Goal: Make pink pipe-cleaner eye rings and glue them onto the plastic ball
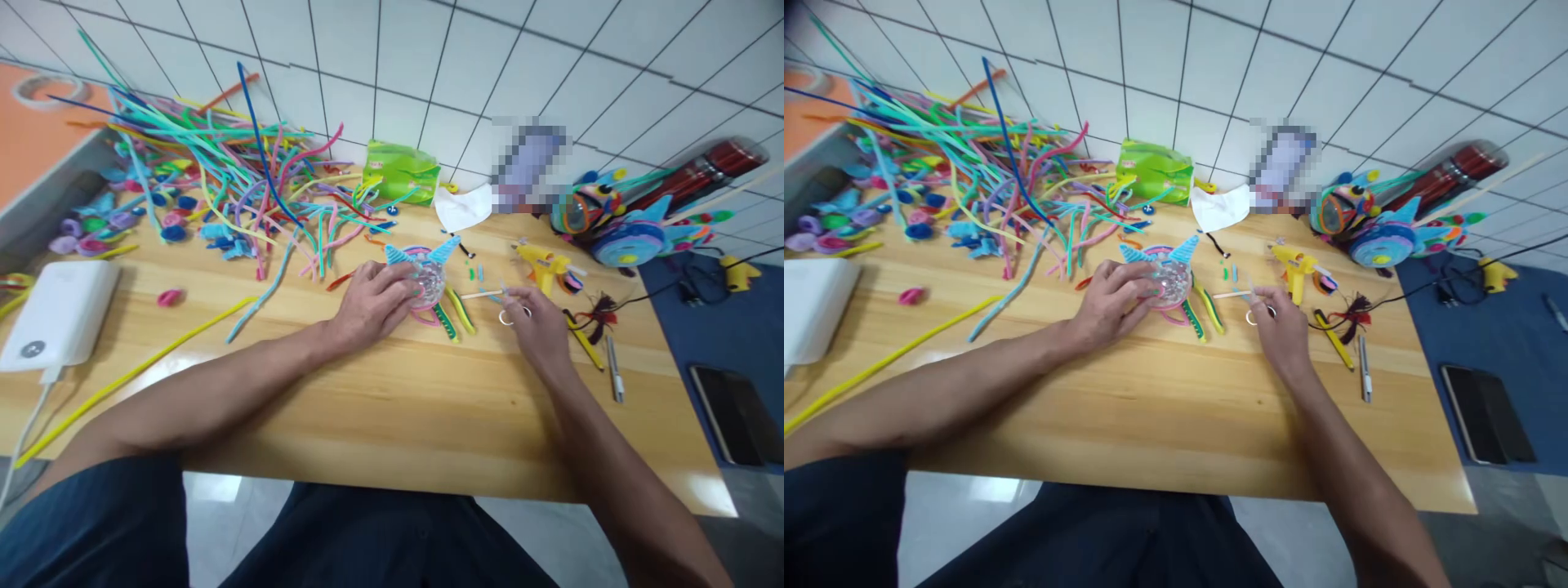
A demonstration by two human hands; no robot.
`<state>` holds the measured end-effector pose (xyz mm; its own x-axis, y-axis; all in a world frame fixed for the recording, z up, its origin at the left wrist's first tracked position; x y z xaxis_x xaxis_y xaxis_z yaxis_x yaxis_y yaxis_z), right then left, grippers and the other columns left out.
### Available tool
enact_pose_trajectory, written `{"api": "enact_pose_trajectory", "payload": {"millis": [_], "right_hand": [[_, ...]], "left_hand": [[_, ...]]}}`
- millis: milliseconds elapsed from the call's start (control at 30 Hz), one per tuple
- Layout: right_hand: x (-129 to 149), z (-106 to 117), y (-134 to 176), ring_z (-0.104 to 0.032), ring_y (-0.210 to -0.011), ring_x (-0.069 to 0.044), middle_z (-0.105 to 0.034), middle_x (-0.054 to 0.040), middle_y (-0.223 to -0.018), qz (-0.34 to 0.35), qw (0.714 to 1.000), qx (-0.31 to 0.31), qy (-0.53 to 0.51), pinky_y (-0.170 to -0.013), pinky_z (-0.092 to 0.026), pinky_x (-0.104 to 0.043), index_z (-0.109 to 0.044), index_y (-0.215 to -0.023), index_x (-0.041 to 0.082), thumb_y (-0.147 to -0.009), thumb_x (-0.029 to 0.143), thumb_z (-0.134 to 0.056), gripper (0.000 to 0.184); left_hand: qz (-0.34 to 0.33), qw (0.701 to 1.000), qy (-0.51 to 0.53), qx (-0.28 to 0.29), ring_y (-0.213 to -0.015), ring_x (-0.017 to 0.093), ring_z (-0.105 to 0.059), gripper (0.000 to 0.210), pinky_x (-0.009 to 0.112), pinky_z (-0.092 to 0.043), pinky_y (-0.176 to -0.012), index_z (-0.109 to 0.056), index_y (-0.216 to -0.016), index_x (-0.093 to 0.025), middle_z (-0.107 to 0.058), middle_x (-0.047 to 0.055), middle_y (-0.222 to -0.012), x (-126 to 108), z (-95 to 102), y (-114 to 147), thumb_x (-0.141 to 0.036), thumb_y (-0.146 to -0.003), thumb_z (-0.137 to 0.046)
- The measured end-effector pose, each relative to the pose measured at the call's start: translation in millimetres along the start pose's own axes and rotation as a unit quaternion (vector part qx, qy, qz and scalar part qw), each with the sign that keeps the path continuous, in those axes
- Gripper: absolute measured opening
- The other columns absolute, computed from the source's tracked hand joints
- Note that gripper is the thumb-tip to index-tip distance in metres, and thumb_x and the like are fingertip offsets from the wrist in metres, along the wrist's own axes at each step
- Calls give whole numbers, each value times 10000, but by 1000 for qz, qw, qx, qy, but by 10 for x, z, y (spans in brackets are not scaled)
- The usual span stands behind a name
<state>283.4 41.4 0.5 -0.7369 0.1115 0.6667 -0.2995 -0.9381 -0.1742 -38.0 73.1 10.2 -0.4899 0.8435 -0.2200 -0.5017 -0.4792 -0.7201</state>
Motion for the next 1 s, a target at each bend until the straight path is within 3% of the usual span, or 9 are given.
{"api": "enact_pose_trajectory", "payload": {"millis": [100,200,300,467,567,700,833,1000], "right_hand": [[-102,102,193,-739,-796,-296,-787,-70,-829,60,994,6,94,-801,-597,-473,-789,-993,253,-955,512,-651,296],[90,109,359,-757,-1022,-365,-814,-130,-1010,147,979,-49,132,-990,-594,-584,-781,-1002,260,-957,508,-698,266],[484,-96,420,-745,-1150,-345,-805,-118,-1180,176,981,-53,53,-1043,-599,-568,-744,-1128,284,-977,466,-721,238],[1041,-588,362,-706,-1276,-303,-748,-95,-1300,162,977,-89,-105,-1072,-592,-514,-633,-1249,275,-933,408,-737,359],[1059,-777,349,-662,-1366,-298,-697,-108,-1409,164,967,-113,-160,-1138,-558,-516,-585,-1327,286,-945,427,-708,425],[859,-792,390,-642,-1425,-342,-668,-139,-1450,168,954,-138,-205,-1196,-526,-586,-567,-1362,287,-990,533,-661,456],[790,-829,415,-617,-1496,-369,-659,-170,-1532,176,962,-73,-196,-1270,-489,-631,-542,-1452,278,-960,560,-738,600],[889,-931,418,-587,-1561,-358,-589,-191,-1677,193,967,8,-166,-1312,-488,-614,-472,-1608,268,-920,415,-829,789]], "left_hand": [[19,1000,3,17,-1144,267,-705,220,462,-471,-931,-725,-1235,-234,-789,143,-1408,29,-39,-11,-327,-1148,-547],[15,1000,10,10,-1191,278,-699,234,456,-458,-934,-724,-1240,-225,-780,148,-1411,45,-48,-29,-333,-1154,-535],[16,1000,23,13,-1222,282,-696,227,450,-457,-947,-718,-1252,-222,-769,143,-1432,66,-52,-50,-330,-1150,-545],[32,999,35,25,-1163,303,-677,254,472,-467,-955,-728,-1266,-201,-756,166,-1442,88,-79,-62,-319,-1134,-546],[31,999,34,6,-1121,303,-665,257,473,-468,-939,-739,-1255,-197,-764,166,-1420,73,-94,-54,-310,-1127,-547],[25,999,32,-14,-1058,285,-654,230,453,-462,-892,-748,-1229,-204,-775,150,-1415,40,-84,-38,-303,-1124,-568],[38,998,41,4,-1107,284,-676,212,453,-465,-909,-738,-1243,-205,-777,154,-1422,54,-61,-24,-277,-1120,-581],[24,998,48,-16,-1208,277,-730,173,446,-476,-936,-700,-1242,-201,-796,158,-1385,76,2,-30,-267,-1121,-597]]}}
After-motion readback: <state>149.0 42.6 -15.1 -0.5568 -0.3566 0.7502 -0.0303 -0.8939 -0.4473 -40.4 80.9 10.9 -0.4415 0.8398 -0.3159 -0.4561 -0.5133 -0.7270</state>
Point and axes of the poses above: each hand's wrist, its own y-axis away from the middle knuckle, its own z-axis out of the back of the hand, x = y × z, the point moved 6 cm from there along -y, towards the middle knuckle
